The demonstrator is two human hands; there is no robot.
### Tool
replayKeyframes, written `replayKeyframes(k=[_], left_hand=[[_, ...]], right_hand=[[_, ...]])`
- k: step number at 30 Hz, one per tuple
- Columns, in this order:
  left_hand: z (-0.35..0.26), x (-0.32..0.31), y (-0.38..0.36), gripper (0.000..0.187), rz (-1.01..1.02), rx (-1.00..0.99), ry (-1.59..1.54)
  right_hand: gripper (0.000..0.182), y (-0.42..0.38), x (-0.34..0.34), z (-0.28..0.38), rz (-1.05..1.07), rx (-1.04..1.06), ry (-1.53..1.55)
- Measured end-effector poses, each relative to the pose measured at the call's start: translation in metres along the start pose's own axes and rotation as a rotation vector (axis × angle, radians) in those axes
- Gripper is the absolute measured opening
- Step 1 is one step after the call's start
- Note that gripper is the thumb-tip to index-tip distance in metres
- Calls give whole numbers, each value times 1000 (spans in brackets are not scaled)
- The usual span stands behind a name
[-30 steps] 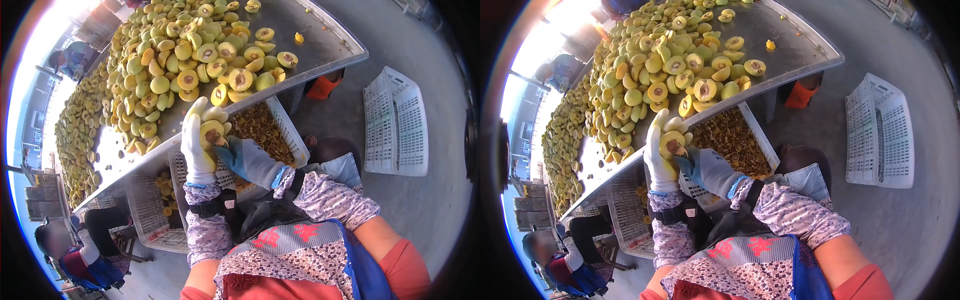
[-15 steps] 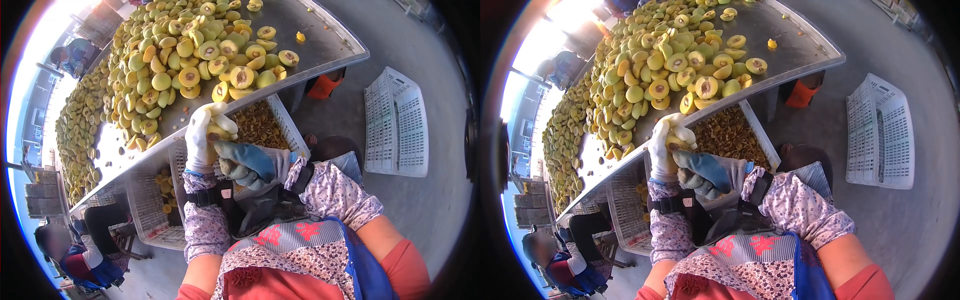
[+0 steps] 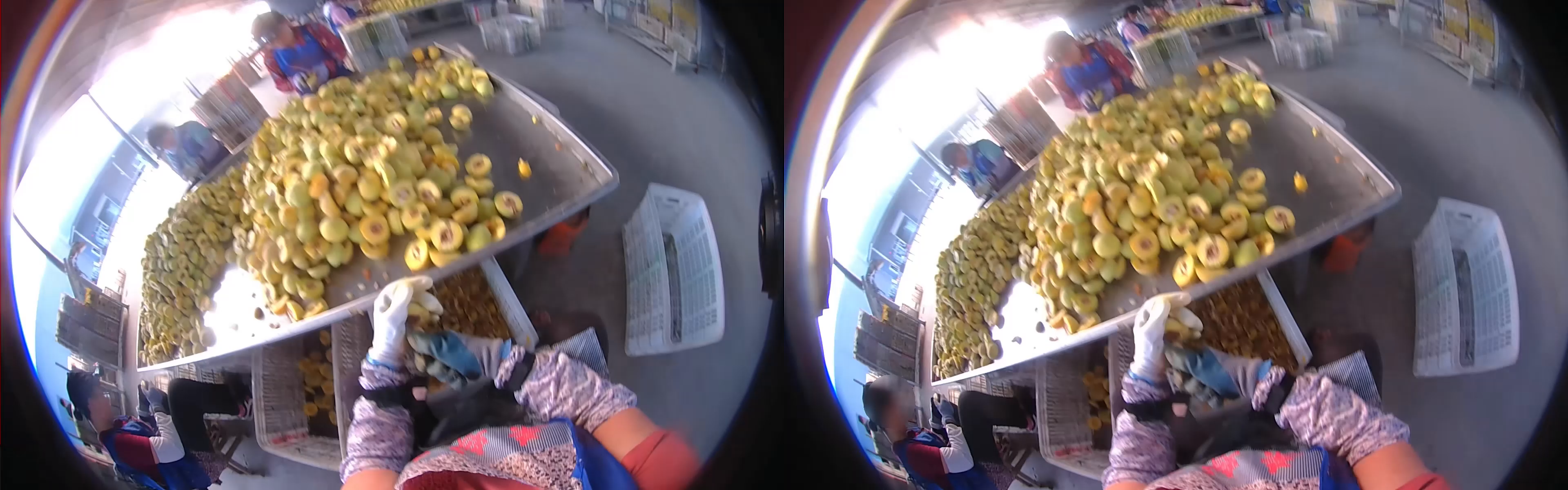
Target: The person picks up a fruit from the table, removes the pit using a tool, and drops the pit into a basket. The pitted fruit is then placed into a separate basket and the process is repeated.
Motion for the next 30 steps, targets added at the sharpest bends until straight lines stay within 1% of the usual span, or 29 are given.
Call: replayKeyframes(k=[1, 2, 3, 4, 5, 6, 7, 8, 9, 10, 11, 12, 13, 14, 15, 16, 17, 18, 19, 20, 21, 22, 23, 24, 25, 26, 27, 28, 30], left_hand=[[4, 1, -1, 37, -43, -11, -198], [1, 6, -8, 37, -195, 42, -284], [4, 10, -8, 37, -221, 107, -312], [1, 18, -6, 36, -256, 111, -373], [-1, 26, -5, 35, -290, 120, -435], [-9, 44, -9, 32, -437, 35, -423], [-17, 56, -16, 32, -450, -36, -454], [-22, 71, -22, 33, -490, -100, -605], [-29, 93, -30, 32, -498, -156, -528], [-40, 114, -42, 28, -515, -166, -259], [-68, 127, -65, 26, -608, -341, 344], [-39, 171, -71, 24, -728, -95, 50], [-36, 206, -85, 25, -874, -58, 375], [-49, 218, -95, 26, -1007, -22, 737], [-68, 215, -102, 26, -1124, 15, 1107], [-70, 213, -99, 26, -1124, 16, 1109], [-68, 203, -81, 27, -990, -57, 963], [-70, 188, -60, 28, -858, -143, 810], [-66, 173, -33, 29, -728, -157, 782], [-78, 147, -11, 32, -702, -324, 1004], [-65, 138, 17, 37, -687, -223, 963], [-61, 120, 39, 47, -612, -128, 1074], [-35, 123, 66, 57, -615, -79, 1086], [-35, 97, 80, 64, -452, 8, 939], [-23, 90, 86, 54, -466, 171, 966], [-19, 86, 95, 50, -609, 137, 1232], [-12, 84, 103, 45, -752, 104, 1497], [-4, 85, 106, 45, -754, 105, 1496], [-14, 84, 104, 36, -825, 29, 1472]], right_hand=[[57, -6, -6, 6, -15, -78, -59], [60, -3, -1, 7, -51, -87, -134], [63, 0, 5, 4, -92, -100, -205], [63, 4, 3, 3, -87, -90, -220], [64, 6, 5, 14, -121, 32, -396], [64, 6, 4, 19, -156, 143, -555], [64, 15, 16, 9, -154, 126, -542], [58, 24, 41, 13, -266, 262, -729], [52, 13, 40, 22, -374, 389, -909], [46, 5, 54, 19, -478, 296, -994], [39, -7, 55, 35, -578, 201, -1081], [39, -7, 55, 32, -575, 174, -1068], [37, -7, 52, 42, -630, 235, -1097], [36, -9, 50, 51, -683, 303, -1128], [36, -9, 50, 49, -681, 300, -1125], [33, -10, 47, 53, -683, 360, -1116], [31, -10, 45, 60, -688, 428, -1108], [28, -7, 49, 58, -672, 421, -1116], [25, -4, 51, 53, -656, 429, -1132], [21, -5, 52, 51, -659, 449, -1132], [41, 2, 63, 45, -704, 478, -1091], [41, 4, 61, 43, -675, 390, -1109], [42, 6, 63, 41, -662, 358, -1096], [44, 3, 62, 42, -637, 374, -1107], [44, 2, 61, 51, -642, 387, -1115], [33, 6, 64, 47, -629, 291, -1148], [25, 8, 67, 39, -614, 190, -1176], [25, 7, 66, 39, -612, 190, -1178], [25, 5, 59, 46, -617, 193, -1199]])
Point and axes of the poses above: each hand's wrist, its own y-axis towards the middle knuckle, its own x-axis out of the back of the hand, z = x × y, the point moved 10 cm from there along y, towards the middle knuckle, and after that the axes turned 12 degrees about y, right-handed, at the moved point
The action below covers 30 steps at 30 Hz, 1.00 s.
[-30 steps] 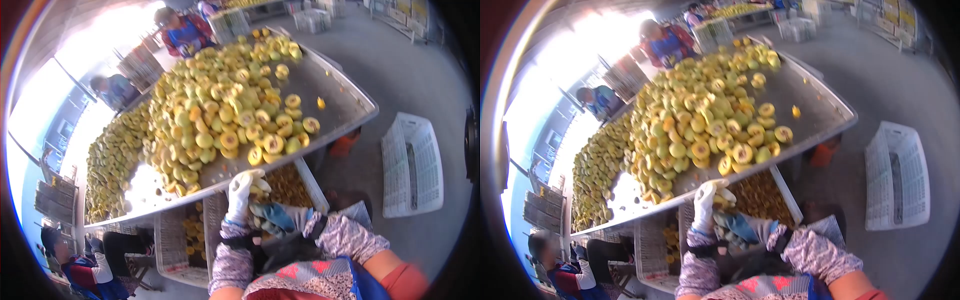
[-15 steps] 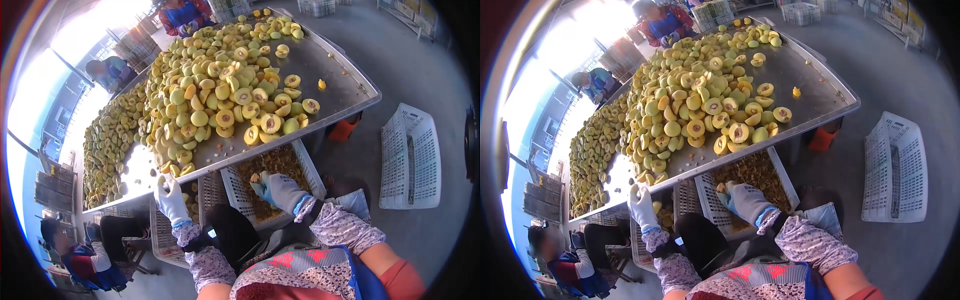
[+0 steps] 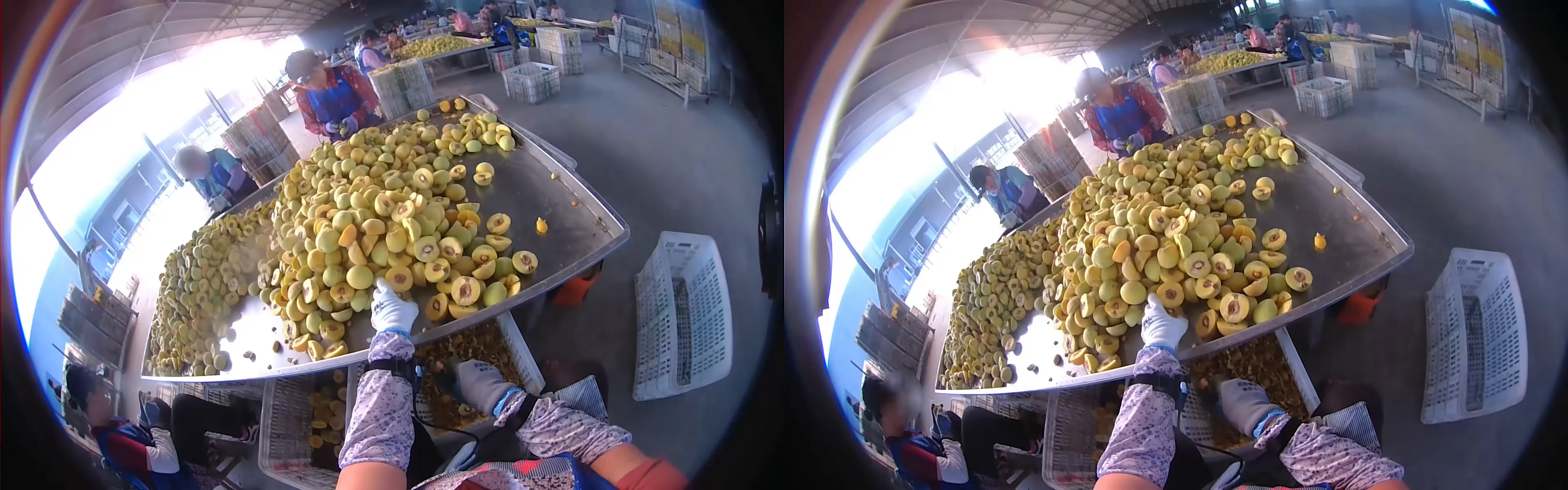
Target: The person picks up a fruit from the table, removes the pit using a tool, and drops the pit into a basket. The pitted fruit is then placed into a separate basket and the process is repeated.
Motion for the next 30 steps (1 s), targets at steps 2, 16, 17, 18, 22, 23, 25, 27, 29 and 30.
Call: replayKeyframes(k=[2, 16, 17, 18, 22, 23, 25, 27, 29, 30], left_hand=[[2, 15, 1, 36, 13, -74, -154], [-3, 63, -89, 24, 435, -19, -1413], [-15, 79, -94, 22, 280, -287, -1192], [-12, 65, -99, 18, 439, 19, -1523], [-17, 96, -102, 29, -14, -434, -760], [-17, 96, -103, 29, -11, -432, -758], [-8, 47, -106, 26, 557, 264, -1784], [-14, 48, -108, 31, 579, 279, -1795], [-19, 51, -111, 38, 605, 295, -1806], [-19, 53, -112, 39, 598, 306, -1787]], right_hand=[[26, -6, 15, 14, -25, 27, 16], [28, -12, 51, 42, -437, 449, 498], [30, -6, 47, 35, -407, 384, 509], [32, -2, 42, 29, -375, 315, 523], [38, -2, 40, 36, -333, 359, 617], [40, -2, 38, 37, -317, 353, 615], [42, -2, 38, 40, -303, 350, 613], [46, 3, 29, 35, -213, 228, 590], [48, 5, 22, 28, -199, 184, 567], [51, 4, 19, 26, -185, 140, 544]])
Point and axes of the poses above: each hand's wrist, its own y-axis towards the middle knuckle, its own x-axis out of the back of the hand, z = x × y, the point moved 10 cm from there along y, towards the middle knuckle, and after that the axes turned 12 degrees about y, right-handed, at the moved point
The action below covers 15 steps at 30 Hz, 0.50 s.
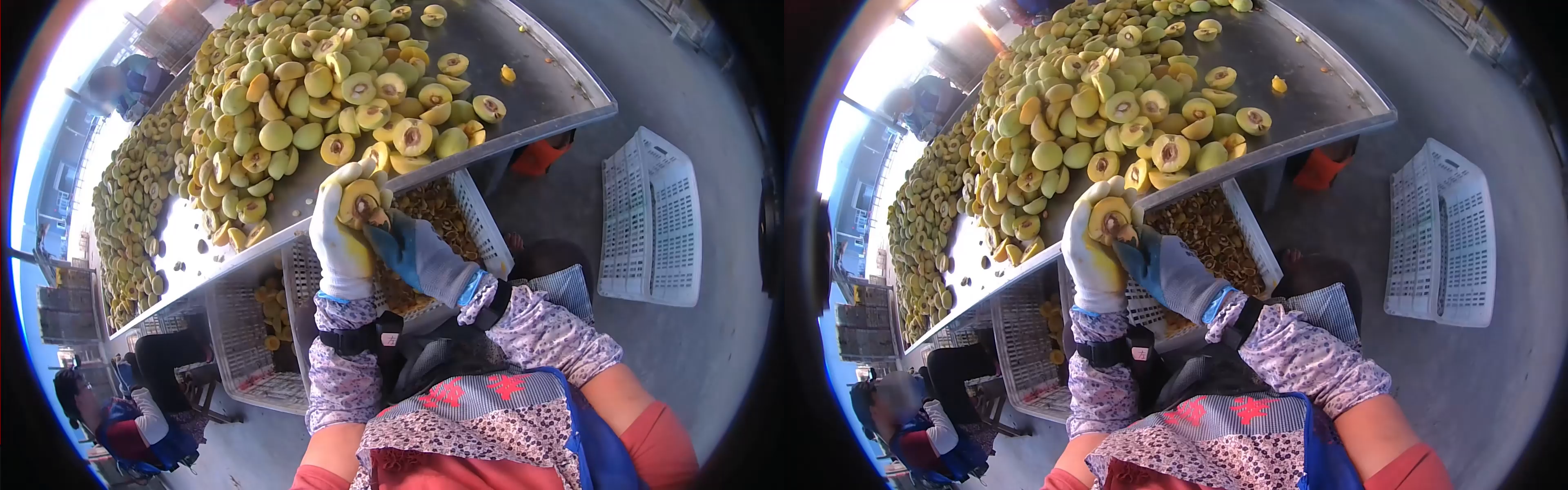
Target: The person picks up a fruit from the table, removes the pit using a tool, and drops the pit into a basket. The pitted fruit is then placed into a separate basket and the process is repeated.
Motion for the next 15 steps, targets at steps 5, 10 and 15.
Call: replayKeyframes(k=[5, 10, 15], left_hand=[[4, 3, -4, 38, -77, 40, 42], [8, 0, -5, 35, -37, 41, 161], [9, -4, -1, 38, 59, 8, 97]], right_hand=[[46, -12, 7, 19, 10, -37, -86], [48, -4, -10, -20, 14, -5, 11], [49, -5, -14, -15, 31, -15, 334]])
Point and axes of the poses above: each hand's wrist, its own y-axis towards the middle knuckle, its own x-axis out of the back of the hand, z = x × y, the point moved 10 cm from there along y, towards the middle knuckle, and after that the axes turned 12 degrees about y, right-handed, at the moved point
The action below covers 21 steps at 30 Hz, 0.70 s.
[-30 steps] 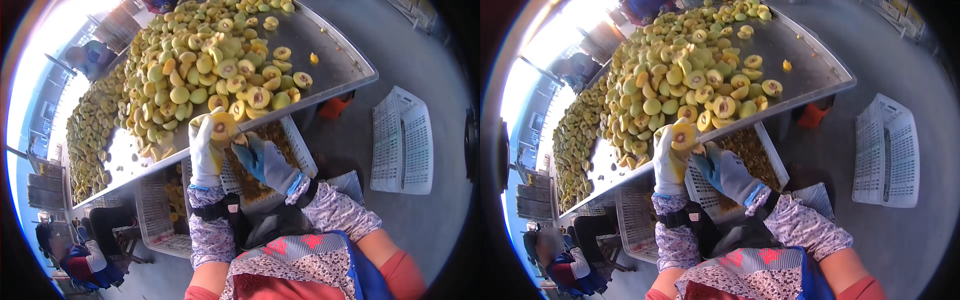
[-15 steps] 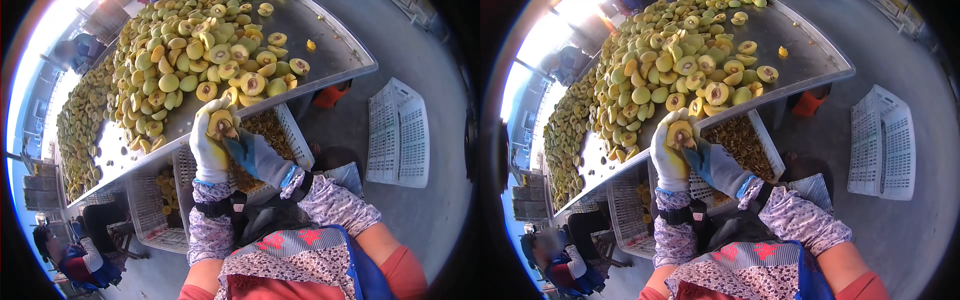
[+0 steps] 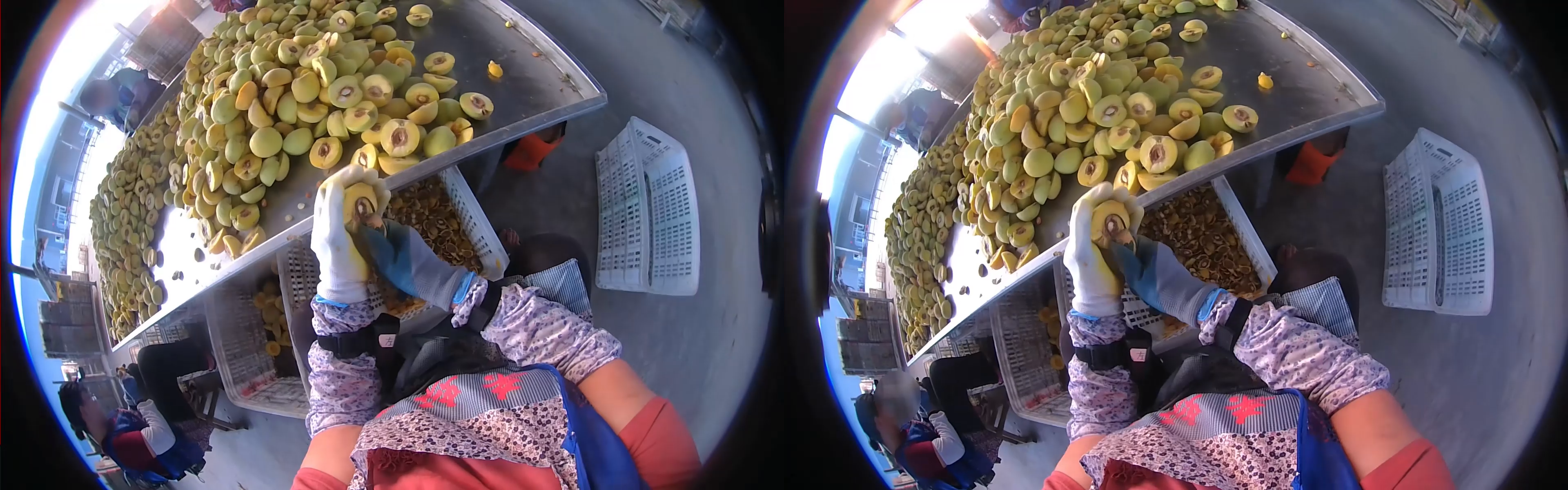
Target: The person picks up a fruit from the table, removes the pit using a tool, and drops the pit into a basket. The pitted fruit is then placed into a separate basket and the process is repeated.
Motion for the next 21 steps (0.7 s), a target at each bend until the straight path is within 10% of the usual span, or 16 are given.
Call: replayKeyframes(k=[4, 10, 12, 15, 21], left_hand=[[-11, -16, -1, 41, 78, -7, -139], [-3, 2, 3, 61, 65, -9, 237], [3, 2, 5, 69, 84, -14, 195], [0, 5, 4, 76, 18, -29, 253], [-3, 9, 3, 78, -58, -49, 339]], right_hand=[[45, -2, 2, -1, 16, -172, 73], [34, 0, 13, 9, -81, 163, -274], [35, -13, -16, 20, -17, 642, -1056], [35, -7, 12, 34, -95, 119, -390], [48, -8, 13, 28, -77, 113, -514]])
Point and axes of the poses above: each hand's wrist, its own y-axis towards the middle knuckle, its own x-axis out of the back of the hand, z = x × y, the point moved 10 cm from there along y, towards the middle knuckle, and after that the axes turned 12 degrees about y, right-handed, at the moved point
